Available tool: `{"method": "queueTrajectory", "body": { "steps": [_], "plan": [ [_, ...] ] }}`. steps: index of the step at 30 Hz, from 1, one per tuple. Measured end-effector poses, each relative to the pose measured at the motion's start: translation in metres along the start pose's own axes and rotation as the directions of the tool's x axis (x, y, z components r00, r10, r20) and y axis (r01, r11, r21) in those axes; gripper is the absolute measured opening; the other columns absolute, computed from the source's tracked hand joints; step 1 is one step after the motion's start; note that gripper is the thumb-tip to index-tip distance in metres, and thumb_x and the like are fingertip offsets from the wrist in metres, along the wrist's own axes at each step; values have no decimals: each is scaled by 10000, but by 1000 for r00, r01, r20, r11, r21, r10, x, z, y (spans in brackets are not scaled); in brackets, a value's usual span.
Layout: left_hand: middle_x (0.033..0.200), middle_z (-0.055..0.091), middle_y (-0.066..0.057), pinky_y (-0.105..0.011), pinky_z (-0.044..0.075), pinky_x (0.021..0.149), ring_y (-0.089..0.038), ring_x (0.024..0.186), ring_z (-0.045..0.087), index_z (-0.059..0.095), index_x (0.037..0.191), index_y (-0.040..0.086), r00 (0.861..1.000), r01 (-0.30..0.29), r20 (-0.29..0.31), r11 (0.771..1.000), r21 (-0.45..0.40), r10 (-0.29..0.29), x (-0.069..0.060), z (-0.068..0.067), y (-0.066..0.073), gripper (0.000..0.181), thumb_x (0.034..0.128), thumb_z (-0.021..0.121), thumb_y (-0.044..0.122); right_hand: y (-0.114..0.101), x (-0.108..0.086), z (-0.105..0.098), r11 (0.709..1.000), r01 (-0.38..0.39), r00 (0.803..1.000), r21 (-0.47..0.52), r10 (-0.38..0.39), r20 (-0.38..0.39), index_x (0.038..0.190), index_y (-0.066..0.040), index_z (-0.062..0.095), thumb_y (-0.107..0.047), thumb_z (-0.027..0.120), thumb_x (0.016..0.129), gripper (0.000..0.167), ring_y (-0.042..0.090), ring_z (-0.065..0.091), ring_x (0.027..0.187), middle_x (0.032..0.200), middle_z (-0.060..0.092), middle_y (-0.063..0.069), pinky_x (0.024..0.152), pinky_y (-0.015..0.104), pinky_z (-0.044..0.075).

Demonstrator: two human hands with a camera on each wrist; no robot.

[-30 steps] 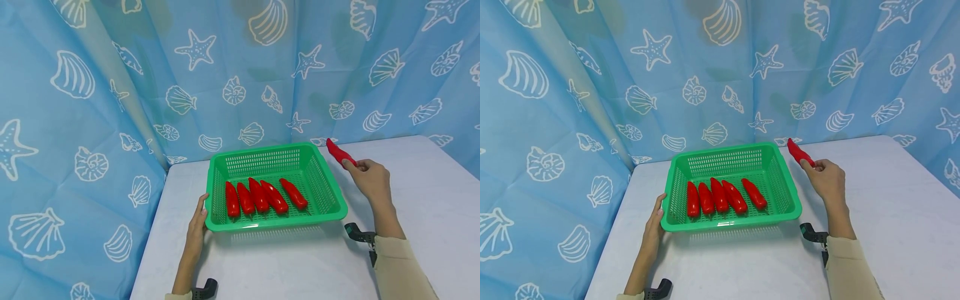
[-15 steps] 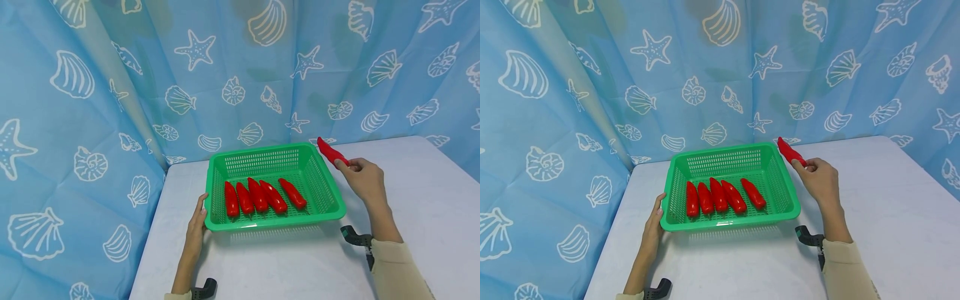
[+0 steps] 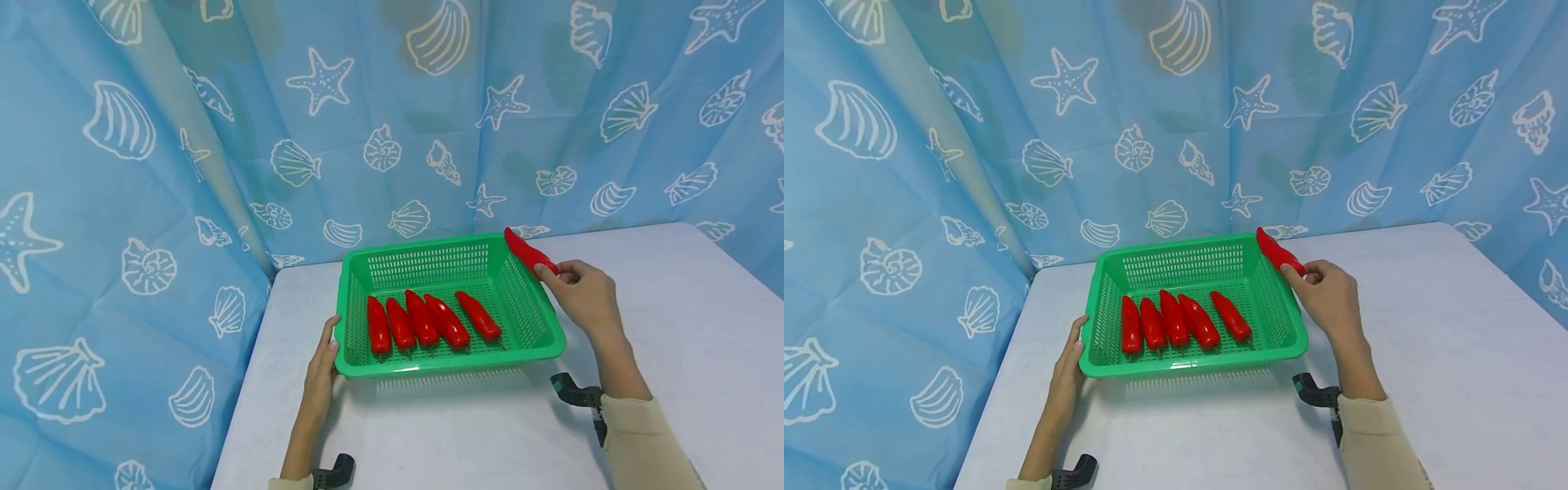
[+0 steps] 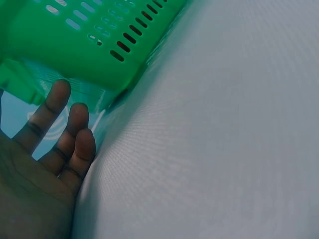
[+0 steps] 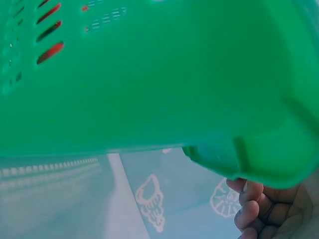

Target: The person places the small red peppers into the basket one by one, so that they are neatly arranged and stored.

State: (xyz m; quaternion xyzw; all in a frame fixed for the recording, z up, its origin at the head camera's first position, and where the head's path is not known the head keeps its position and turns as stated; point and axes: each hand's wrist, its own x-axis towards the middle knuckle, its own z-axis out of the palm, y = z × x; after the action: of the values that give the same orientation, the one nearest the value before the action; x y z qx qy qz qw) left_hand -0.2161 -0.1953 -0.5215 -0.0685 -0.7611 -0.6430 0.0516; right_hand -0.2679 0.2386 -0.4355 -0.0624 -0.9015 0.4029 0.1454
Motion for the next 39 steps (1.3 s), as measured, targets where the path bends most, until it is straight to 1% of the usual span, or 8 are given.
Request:
{"method": "queueTrajectory", "body": {
  "steps": [4,10,15,25,30,33,35,39],
  "plan": [
    [1534,389,-30,-398,462,896,-281,1135,531,353,1542,366,1000,4,7,1000,-3,-4,0,0,-1,472,1080,307,453,0,-2,2,999,30,1000,-13,-29,10,1149,56,624,-545,580,962,631,282,497,777,897,570,151,545,317,421],
    [1530,396,-26,-382,464,898,-267,1133,544,357,1537,378,1000,5,-8,1000,1,-5,2,-1,2,472,1077,310,472,-6,-4,6,997,79,997,-13,-79,21,1145,60,632,-540,590,960,629,278,517,777,900,583,144,592,338,449],
    [1553,371,-14,-390,456,916,-265,1166,523,349,1540,382,1000,5,-1,1000,5,-5,1,-2,4,466,1082,304,456,-8,-5,10,995,98,994,-23,-97,41,1121,58,634,-531,594,961,612,274,518,775,880,577,131,586,343,446],
    [1578,328,16,-445,423,971,-263,1216,502,349,1537,398,1000,10,-14,1000,16,-10,1,0,3,464,1080,308,465,-16,-13,14,984,166,986,-59,-163,45,1072,36,648,-500,616,964,548,250,483,737,816,525,86,578,361,388],
    [1577,329,23,-420,443,949,-258,1205,513,345,1534,416,1000,12,-10,1000,17,-11,0,0,3,461,1078,302,475,-18,-15,20,976,209,978,-66,-208,30,935,-5,663,-471,641,959,467,258,474,742,787,509,85,592,378,379],
    [1568,343,37,-444,430,969,-245,1225,503,357,1524,430,1000,10,-13,1000,8,-10,0,0,4,451,1077,310,474,-18,-15,24,969,234,972,-79,-232,36,827,-33,643,-462,653,952,448,267,470,788,779,501,82,642,390,375],
    [1572,336,39,-473,407,1006,-238,1266,481,357,1524,427,1000,6,-10,1000,7,-6,0,0,4,451,1077,308,472,-18,-16,27,966,242,970,-91,-239,41,804,-32,635,-452,661,948,445,275,462,815,775,497,83,668,396,366],
    [1590,311,37,-529,357,1063,-243,1348,429,359,1528,411,1000,4,-8,1000,3,-4,-1,0,5,458,1075,315,467,-18,-17,29,963,234,972,-131,-230,47,923,23,711,-428,678,937,452,290,440,846,810,512,102,664,397,353]
  ]
}}
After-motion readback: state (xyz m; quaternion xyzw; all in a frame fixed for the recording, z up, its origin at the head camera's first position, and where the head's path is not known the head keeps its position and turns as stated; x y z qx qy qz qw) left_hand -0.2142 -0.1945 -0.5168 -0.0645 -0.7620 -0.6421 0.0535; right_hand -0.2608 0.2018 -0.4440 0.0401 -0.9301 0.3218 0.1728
